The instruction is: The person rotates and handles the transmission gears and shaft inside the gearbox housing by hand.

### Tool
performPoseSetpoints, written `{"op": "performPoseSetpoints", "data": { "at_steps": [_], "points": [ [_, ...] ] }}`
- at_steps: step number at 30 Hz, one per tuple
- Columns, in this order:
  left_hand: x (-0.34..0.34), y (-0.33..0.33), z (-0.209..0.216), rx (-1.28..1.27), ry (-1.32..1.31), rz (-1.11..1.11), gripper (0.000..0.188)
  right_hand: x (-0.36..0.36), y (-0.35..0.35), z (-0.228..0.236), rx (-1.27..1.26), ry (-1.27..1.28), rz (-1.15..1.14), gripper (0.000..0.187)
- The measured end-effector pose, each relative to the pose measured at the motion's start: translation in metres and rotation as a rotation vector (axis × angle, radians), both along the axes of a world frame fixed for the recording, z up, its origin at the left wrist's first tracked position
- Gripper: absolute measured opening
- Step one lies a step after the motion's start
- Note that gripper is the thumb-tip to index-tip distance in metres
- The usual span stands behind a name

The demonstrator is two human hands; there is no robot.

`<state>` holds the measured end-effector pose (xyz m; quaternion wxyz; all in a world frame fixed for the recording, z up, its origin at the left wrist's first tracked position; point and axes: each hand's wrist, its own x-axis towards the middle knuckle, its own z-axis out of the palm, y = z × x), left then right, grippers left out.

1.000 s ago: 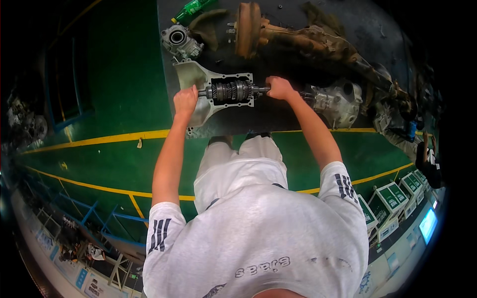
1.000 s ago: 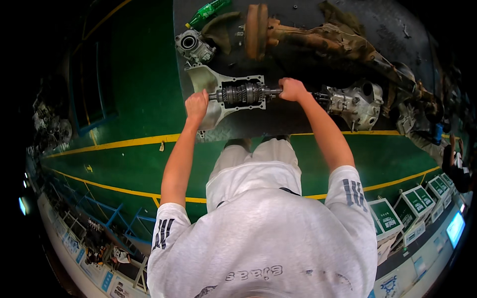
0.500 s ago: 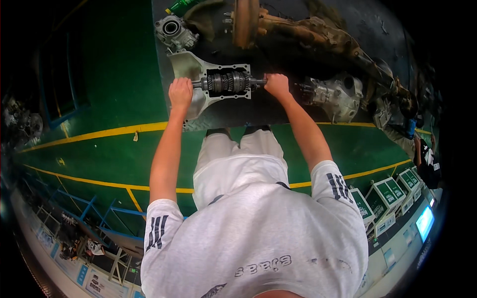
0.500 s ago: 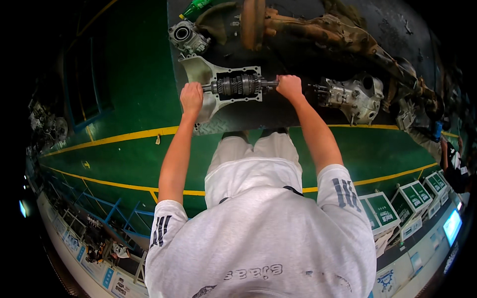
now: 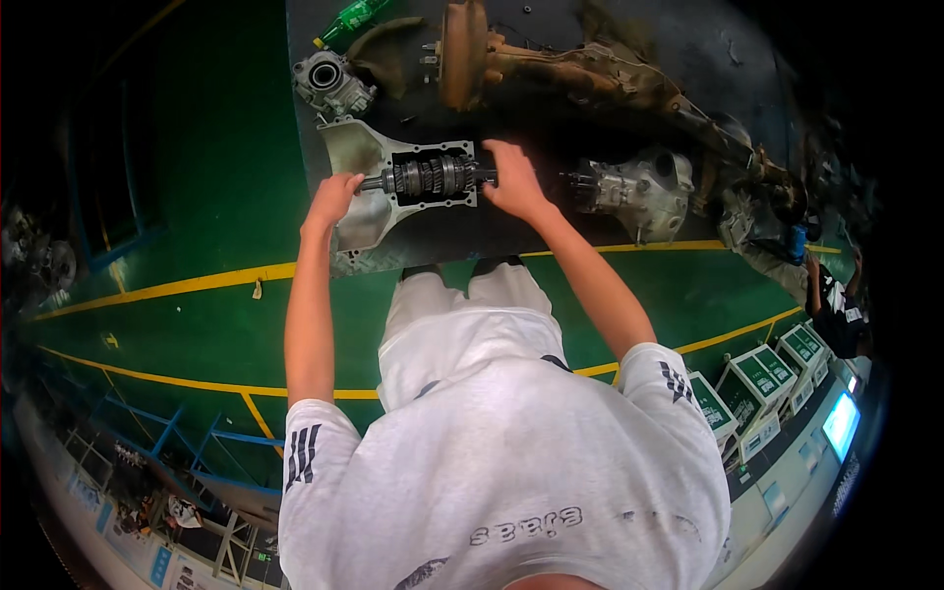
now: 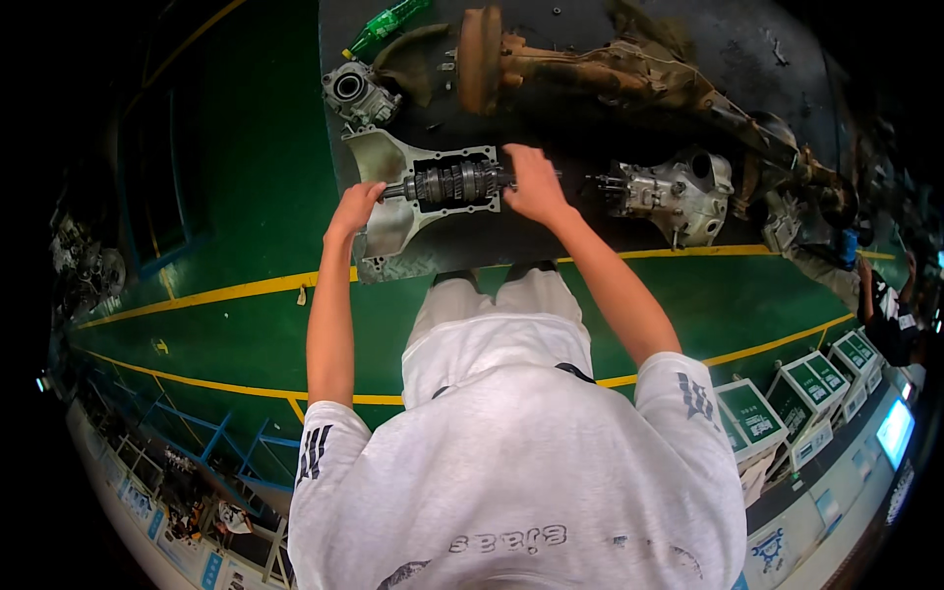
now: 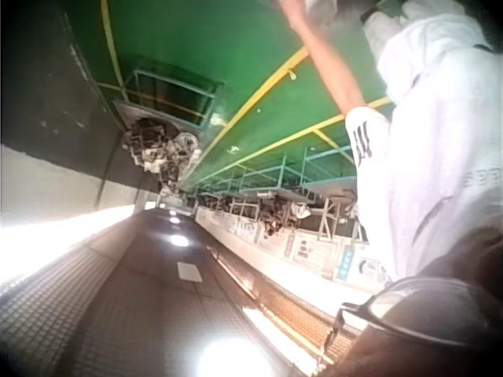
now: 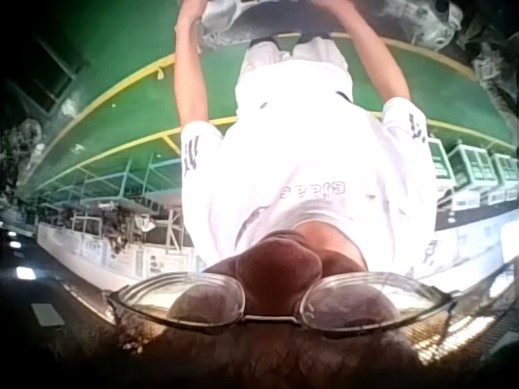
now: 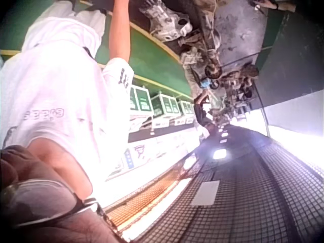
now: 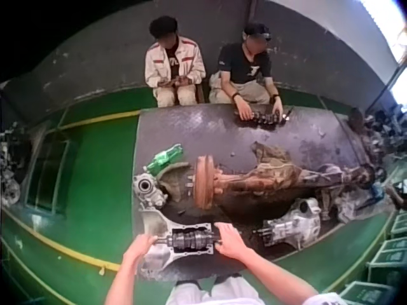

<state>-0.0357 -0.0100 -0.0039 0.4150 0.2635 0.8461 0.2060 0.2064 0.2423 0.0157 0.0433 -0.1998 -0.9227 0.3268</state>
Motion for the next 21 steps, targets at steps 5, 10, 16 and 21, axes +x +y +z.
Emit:
{"op": "performPoseSetpoints", "data": {
  "at_steps": [5, 10, 16, 21],
  "points": [
    [0.021, -0.005, -0.002, 0.367, 0.351, 0.001, 0.016, -0.025, -0.036, 0.021, 0.059, -0.037, 0.159, 0.076],
    [0.043, -0.004, 0.024, 0.382, 0.644, -0.044, 0.028, -0.023, -0.042, 0.0, 0.193, -0.052, 0.154, 0.071],
    [0.131, 0.063, 0.204, 0.441, 0.029, -0.36, 0.037, -0.003, -0.04, -0.019, 0.255, -0.068, 0.088, 0.074],
    [0.231, 0.066, 0.414, 0.849, 0.161, -0.97, 0.03, -0.041, -0.053, 0.021, 0.162, 0.005, 0.095, 0.085]
  ]
}}
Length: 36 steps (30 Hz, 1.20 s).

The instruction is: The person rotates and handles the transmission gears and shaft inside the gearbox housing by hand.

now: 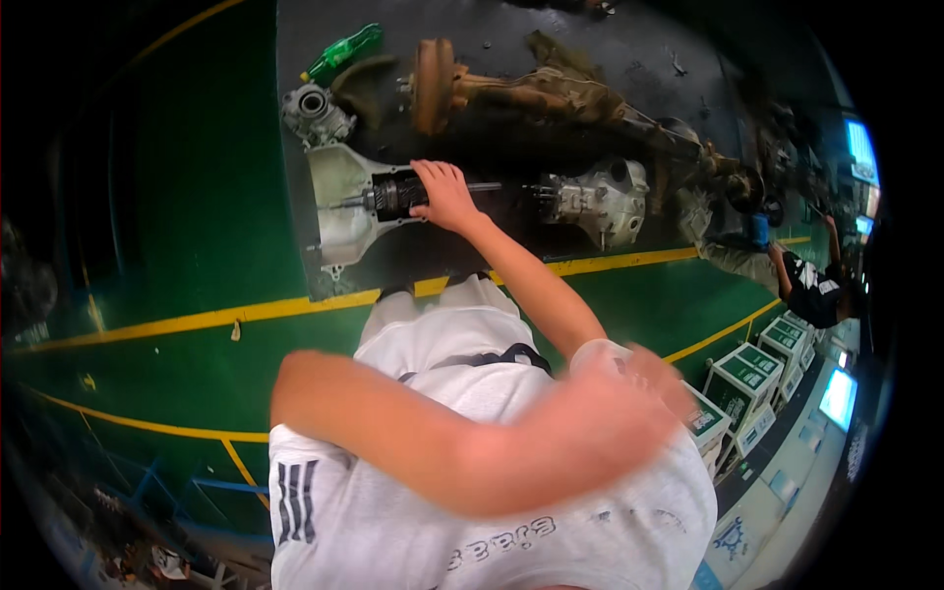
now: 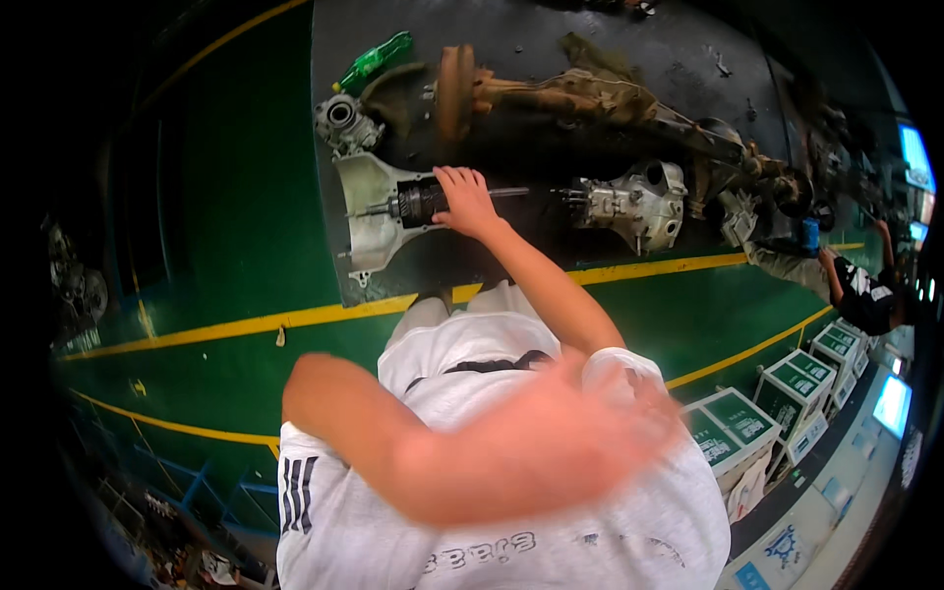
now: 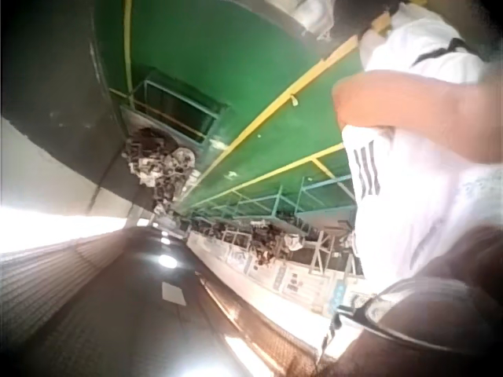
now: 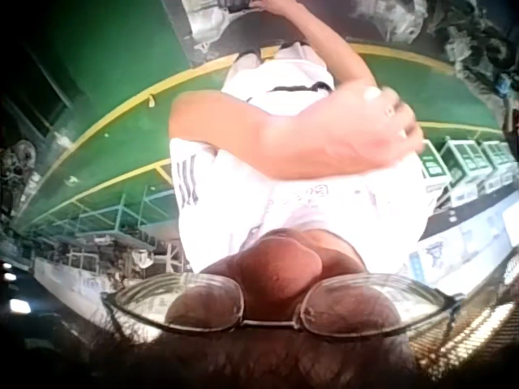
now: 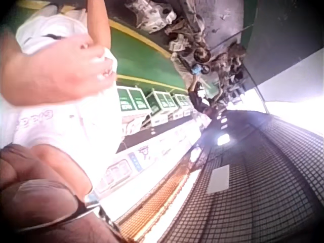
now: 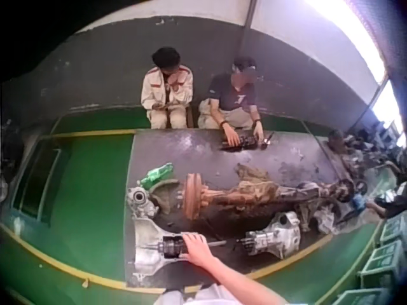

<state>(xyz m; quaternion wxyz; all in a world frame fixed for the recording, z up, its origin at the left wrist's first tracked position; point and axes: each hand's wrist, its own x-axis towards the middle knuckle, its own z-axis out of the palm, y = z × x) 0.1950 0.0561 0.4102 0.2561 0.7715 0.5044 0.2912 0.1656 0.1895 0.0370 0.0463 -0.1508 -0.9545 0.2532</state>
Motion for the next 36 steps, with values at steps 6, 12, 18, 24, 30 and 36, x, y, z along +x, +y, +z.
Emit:
{"op": "performPoseSetpoints", "data": {
  "at_steps": [6, 12, 18, 24, 30, 36],
  "points": [
    [-0.002, -0.021, 0.081, 0.087, 0.265, 0.125, 0.03, -0.025, -0.016, -0.025, 0.006, -0.045, 0.037, 0.077],
    [-0.007, -0.045, 0.042, 0.139, 0.144, 0.122, 0.022, -0.022, -0.026, -0.019, -0.018, -0.08, -0.012, 0.064],
    [-0.089, -0.005, -0.165, -0.379, 0.175, 0.539, 0.017, -0.006, -0.019, -0.069, 0.214, 0.034, -0.048, 0.065],
    [-0.123, -0.013, -0.376, -0.183, 0.305, 0.93, 0.06, 0.019, -0.015, -0.028, -0.069, -0.03, -0.141, 0.07],
    [-0.136, -0.019, -0.397, -0.072, 0.341, 0.78, 0.066, 0.029, -0.002, -0.029, -0.067, -0.119, -0.183, 0.068],
    [-0.136, -0.021, -0.396, -0.152, 0.34, 0.796, 0.067, 0.026, 0.002, -0.026, -0.062, -0.134, -0.189, 0.066]
  ]
}}
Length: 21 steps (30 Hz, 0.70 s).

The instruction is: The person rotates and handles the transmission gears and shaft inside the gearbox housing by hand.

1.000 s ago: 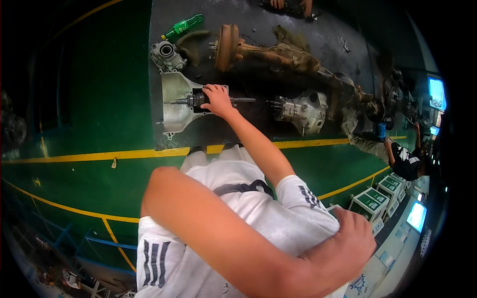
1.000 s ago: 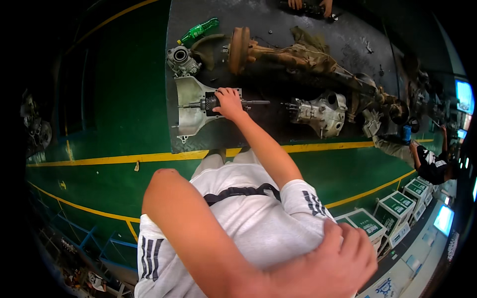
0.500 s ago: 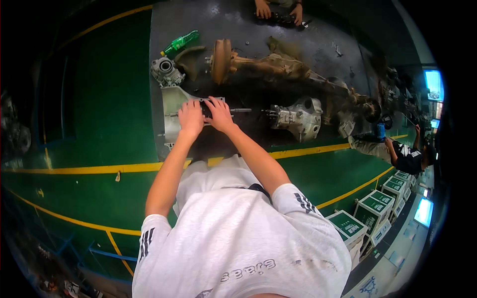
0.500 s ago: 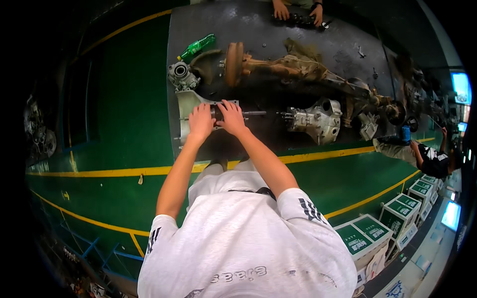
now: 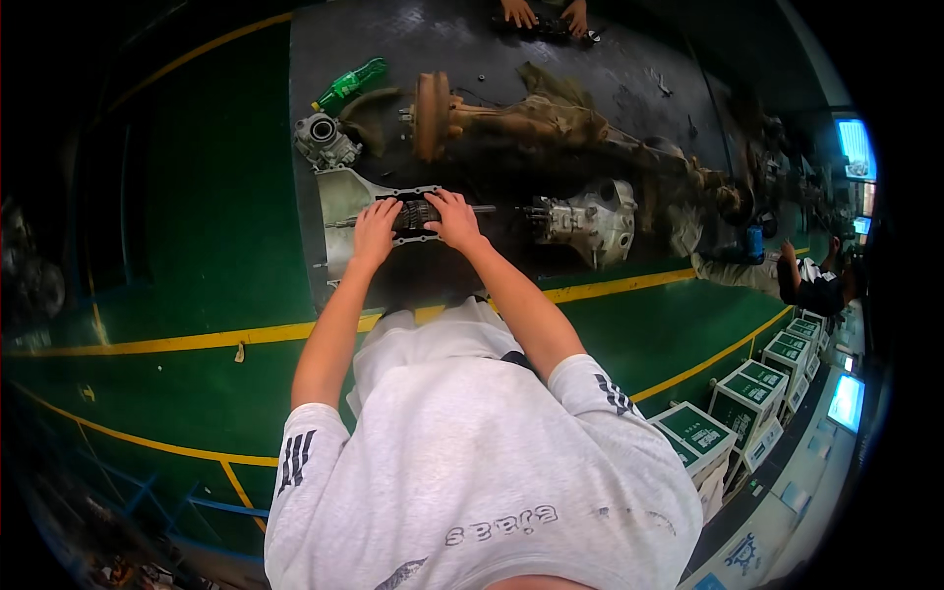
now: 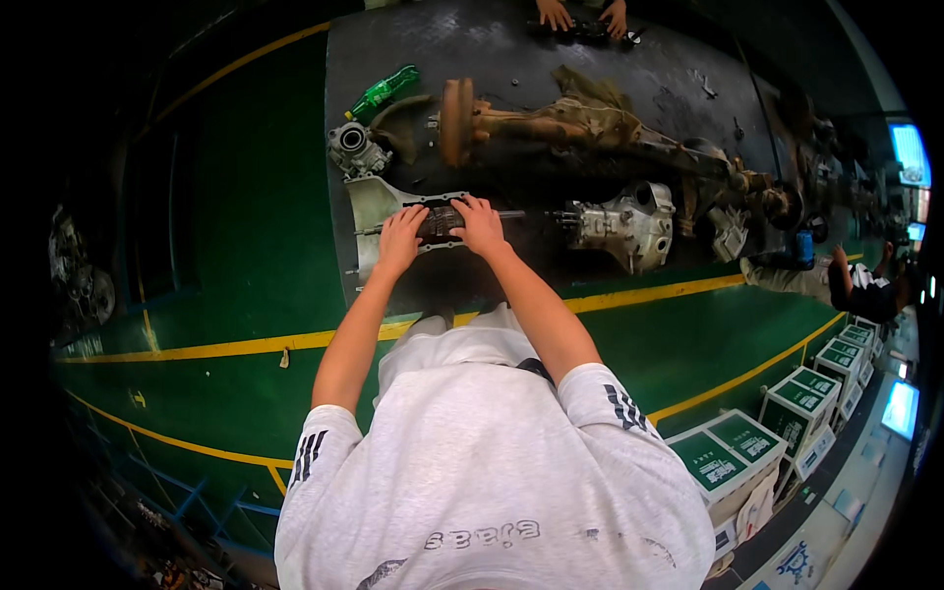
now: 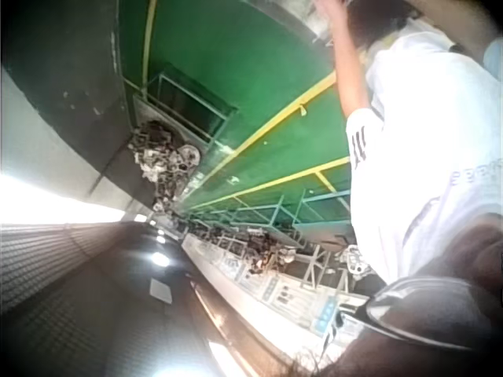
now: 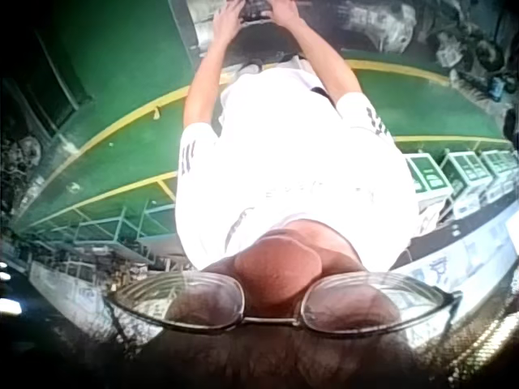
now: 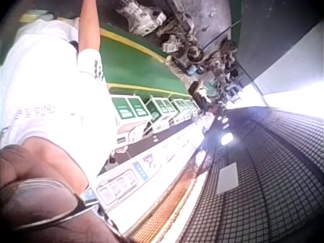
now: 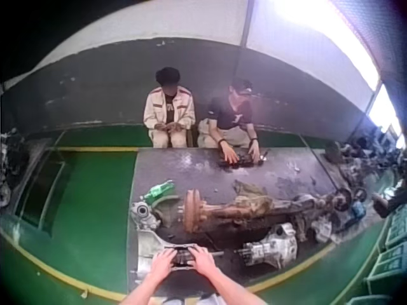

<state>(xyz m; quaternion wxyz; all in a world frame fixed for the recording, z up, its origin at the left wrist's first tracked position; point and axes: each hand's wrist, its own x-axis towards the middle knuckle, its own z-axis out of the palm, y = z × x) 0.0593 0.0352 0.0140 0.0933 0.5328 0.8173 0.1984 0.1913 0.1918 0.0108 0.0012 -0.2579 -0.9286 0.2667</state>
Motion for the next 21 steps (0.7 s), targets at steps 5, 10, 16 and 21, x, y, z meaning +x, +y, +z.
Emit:
{"op": "performPoseSetpoints", "data": {
  "at_steps": [5, 10, 16, 21],
  "points": [
    [-0.012, -0.008, 0.007, 0.066, -0.061, 0.254, 0.049, -0.002, -0.003, -0.008, 0.027, -0.01, -0.009, 0.067],
    [-0.057, -0.041, -0.015, -0.225, 0.047, 0.353, 0.034, 0.002, -0.002, -0.011, 0.024, 0.048, -0.014, 0.068],
    [-0.091, -0.038, -0.014, -0.531, -0.28, 0.161, 0.029, 0.015, 0.017, 0.0, -0.108, 0.026, -0.06, 0.077],
    [-0.096, -0.027, -0.008, -0.698, -0.103, -0.011, 0.023, 0.042, 0.057, -0.025, -0.142, -0.249, -0.092, 0.077]
  ]
}}
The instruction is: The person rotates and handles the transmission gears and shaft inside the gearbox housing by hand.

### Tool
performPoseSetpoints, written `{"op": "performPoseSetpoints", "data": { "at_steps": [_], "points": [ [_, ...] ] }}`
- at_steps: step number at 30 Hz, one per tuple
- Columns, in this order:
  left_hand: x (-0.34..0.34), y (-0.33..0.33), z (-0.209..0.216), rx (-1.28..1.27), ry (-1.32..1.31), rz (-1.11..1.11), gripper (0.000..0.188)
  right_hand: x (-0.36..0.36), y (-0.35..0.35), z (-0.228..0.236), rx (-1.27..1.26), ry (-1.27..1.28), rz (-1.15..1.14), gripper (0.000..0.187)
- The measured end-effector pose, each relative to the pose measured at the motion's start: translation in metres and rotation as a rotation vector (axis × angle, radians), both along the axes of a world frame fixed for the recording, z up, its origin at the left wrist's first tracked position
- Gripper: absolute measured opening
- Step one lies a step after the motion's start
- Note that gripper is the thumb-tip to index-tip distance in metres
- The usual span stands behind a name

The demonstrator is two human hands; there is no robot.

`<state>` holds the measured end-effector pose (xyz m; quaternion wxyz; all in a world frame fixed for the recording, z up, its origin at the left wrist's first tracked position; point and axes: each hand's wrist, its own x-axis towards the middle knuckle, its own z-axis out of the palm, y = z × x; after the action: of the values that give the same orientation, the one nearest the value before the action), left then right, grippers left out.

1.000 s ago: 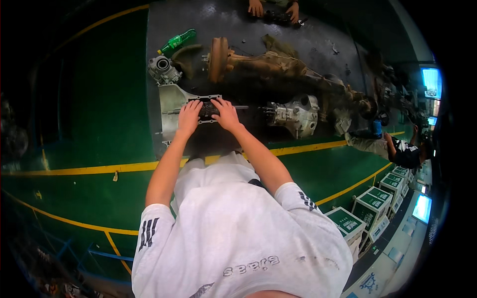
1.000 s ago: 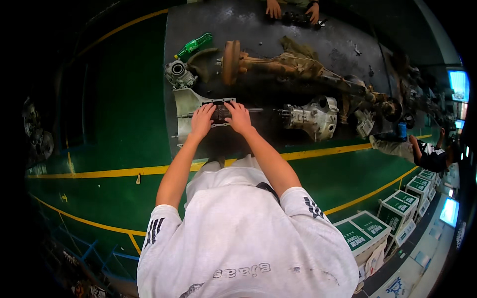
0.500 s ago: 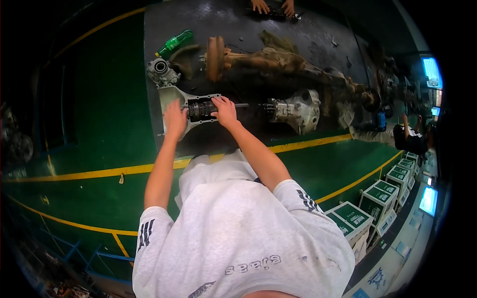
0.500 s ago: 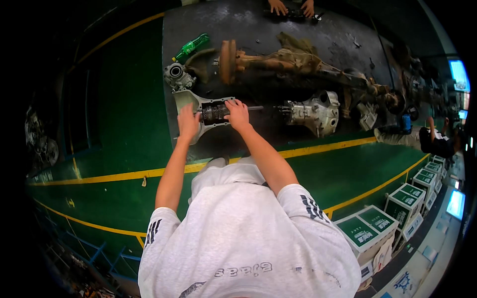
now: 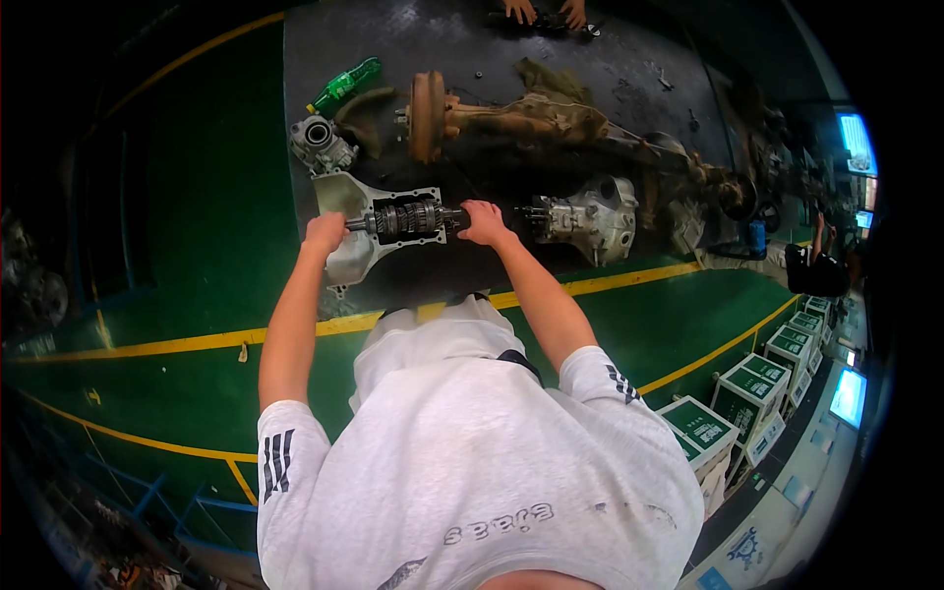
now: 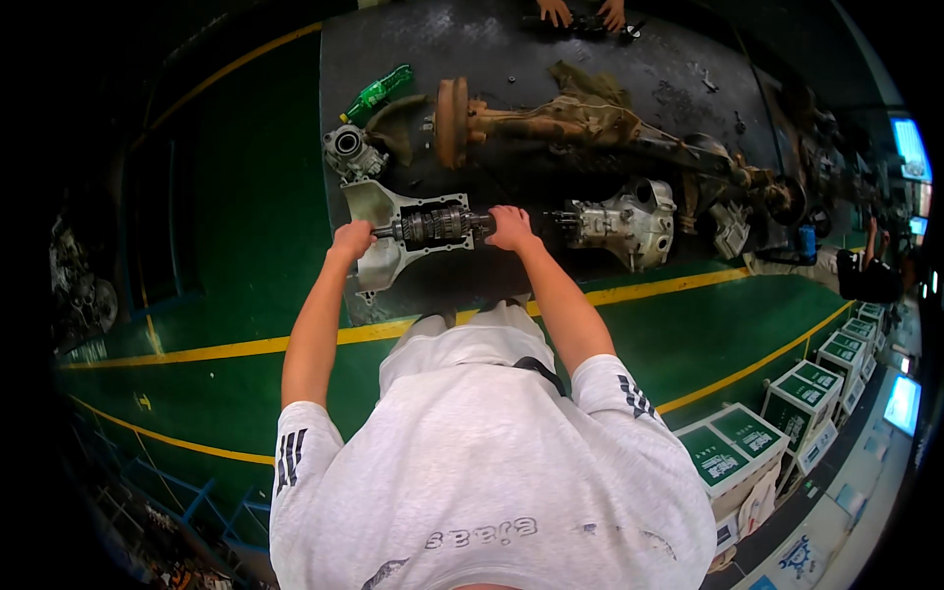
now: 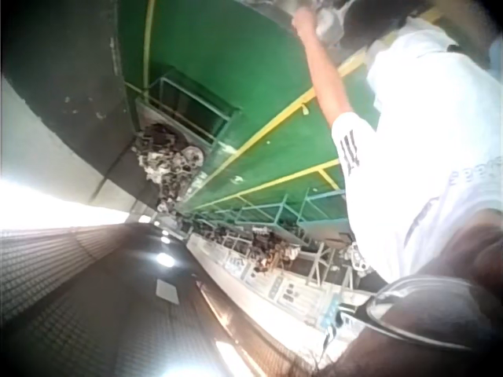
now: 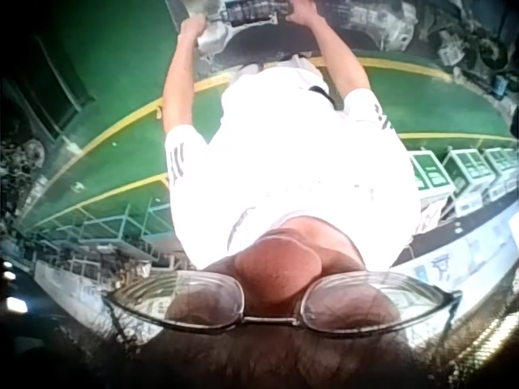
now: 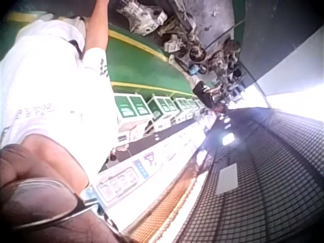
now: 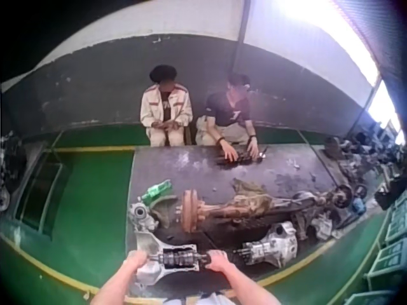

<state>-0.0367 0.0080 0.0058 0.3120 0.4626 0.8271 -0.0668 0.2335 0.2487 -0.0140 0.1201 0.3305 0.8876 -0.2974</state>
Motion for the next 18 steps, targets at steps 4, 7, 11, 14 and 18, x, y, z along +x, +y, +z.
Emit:
{"op": "performPoseSetpoints", "data": {
  "at_steps": [4, 7, 11, 14, 18],
  "points": [
    [0.014, -0.014, -0.007, 0.148, 0.172, -0.002, 0.018, -0.009, 0.016, -0.012, 0.152, -0.188, 0.251, 0.059],
    [0.027, -0.02, -0.006, 0.277, 0.197, 0.042, 0.014, -0.02, 0.024, -0.02, 0.138, -0.267, 0.272, 0.045],
    [0.04, -0.023, -0.008, 0.287, 0.409, -0.101, 0.021, -0.027, 0.028, -0.026, 0.029, -0.302, 0.218, 0.036],
    [0.036, -0.025, -0.023, 0.396, 0.42, -0.082, 0.016, -0.033, 0.03, -0.02, 0.078, -0.37, 0.238, 0.03],
    [0.026, -0.014, -0.034, 0.28, 0.329, 0.047, 0.005, -0.031, 0.024, -0.025, 0.115, -0.361, 0.211, 0.026]
  ]
}}
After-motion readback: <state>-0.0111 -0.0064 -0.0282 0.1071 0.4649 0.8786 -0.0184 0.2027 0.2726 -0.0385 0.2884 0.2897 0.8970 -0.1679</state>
